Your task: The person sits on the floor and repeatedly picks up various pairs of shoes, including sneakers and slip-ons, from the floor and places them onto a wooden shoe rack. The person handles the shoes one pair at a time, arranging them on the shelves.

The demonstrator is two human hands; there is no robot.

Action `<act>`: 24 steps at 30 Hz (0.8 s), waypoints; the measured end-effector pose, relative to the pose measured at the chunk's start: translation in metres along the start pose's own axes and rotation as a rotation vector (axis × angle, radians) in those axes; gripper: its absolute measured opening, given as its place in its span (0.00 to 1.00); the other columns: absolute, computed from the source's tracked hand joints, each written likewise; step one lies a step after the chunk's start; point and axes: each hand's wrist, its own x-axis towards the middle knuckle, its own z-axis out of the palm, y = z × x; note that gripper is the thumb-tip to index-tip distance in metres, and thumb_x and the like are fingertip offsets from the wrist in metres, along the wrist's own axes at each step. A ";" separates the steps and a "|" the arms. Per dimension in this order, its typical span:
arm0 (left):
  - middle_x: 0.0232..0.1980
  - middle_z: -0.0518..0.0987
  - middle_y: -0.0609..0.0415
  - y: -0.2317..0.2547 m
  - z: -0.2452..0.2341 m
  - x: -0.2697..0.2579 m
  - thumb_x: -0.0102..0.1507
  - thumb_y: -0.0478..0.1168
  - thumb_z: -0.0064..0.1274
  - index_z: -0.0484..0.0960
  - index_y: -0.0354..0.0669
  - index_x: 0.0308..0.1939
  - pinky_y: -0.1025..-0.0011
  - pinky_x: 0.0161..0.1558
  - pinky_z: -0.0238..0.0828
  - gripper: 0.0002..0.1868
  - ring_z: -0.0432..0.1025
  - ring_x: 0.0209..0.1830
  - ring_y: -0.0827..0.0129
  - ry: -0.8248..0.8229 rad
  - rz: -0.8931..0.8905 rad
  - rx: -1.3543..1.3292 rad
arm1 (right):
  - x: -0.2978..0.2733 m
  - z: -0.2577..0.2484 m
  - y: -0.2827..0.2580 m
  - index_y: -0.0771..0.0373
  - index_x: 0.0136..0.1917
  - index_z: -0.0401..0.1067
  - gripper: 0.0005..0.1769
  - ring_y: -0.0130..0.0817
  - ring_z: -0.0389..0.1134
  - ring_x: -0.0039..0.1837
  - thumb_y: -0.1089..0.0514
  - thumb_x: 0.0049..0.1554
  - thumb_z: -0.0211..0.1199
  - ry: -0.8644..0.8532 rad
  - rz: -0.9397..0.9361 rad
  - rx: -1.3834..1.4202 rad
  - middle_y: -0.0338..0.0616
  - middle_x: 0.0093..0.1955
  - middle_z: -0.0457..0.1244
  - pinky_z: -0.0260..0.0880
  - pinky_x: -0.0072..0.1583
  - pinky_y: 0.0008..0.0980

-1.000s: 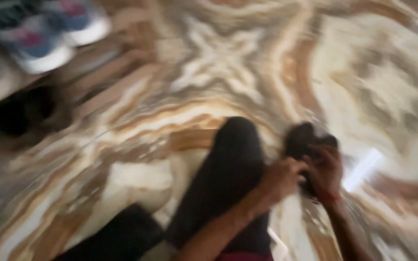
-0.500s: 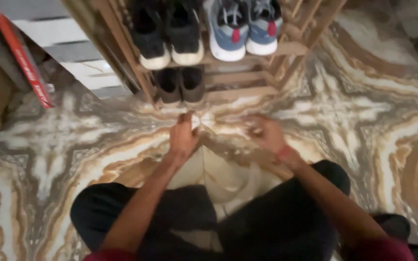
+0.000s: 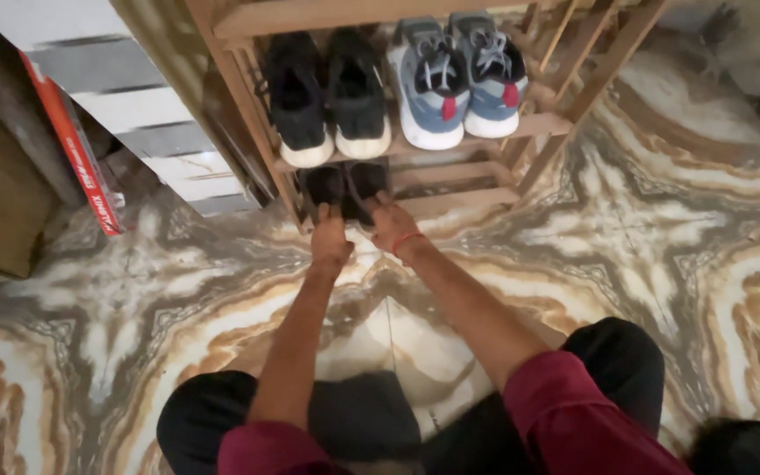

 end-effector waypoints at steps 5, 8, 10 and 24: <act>0.61 0.75 0.37 -0.001 0.011 -0.033 0.51 0.31 0.62 0.82 0.44 0.51 0.51 0.50 0.75 0.23 0.77 0.49 0.42 0.039 -0.014 0.121 | -0.040 0.017 0.011 0.62 0.56 0.75 0.26 0.56 0.68 0.65 0.58 0.44 0.73 0.058 0.091 -0.033 0.60 0.63 0.65 0.67 0.67 0.45; 0.50 0.81 0.41 0.013 0.006 -0.068 0.53 0.32 0.60 0.86 0.45 0.43 0.50 0.48 0.75 0.14 0.78 0.45 0.43 -0.001 -0.005 0.099 | -0.079 0.017 0.011 0.62 0.54 0.77 0.25 0.58 0.68 0.61 0.57 0.42 0.73 0.206 0.057 0.034 0.62 0.59 0.67 0.67 0.63 0.49; 0.48 0.81 0.41 0.030 -0.007 -0.094 0.49 0.33 0.61 0.86 0.43 0.40 0.50 0.44 0.75 0.15 0.78 0.42 0.43 0.036 0.062 0.009 | -0.108 -0.001 0.000 0.62 0.52 0.77 0.24 0.58 0.68 0.60 0.56 0.41 0.72 0.240 0.026 0.096 0.61 0.56 0.67 0.68 0.61 0.50; 0.34 0.79 0.51 0.232 -0.115 -0.188 0.50 0.34 0.72 0.84 0.37 0.43 0.68 0.30 0.70 0.19 0.74 0.26 0.67 -0.323 0.224 -0.501 | -0.313 -0.236 -0.043 0.65 0.53 0.73 0.24 0.51 0.69 0.53 0.48 0.50 0.75 0.476 0.192 0.343 0.50 0.52 0.65 0.70 0.53 0.44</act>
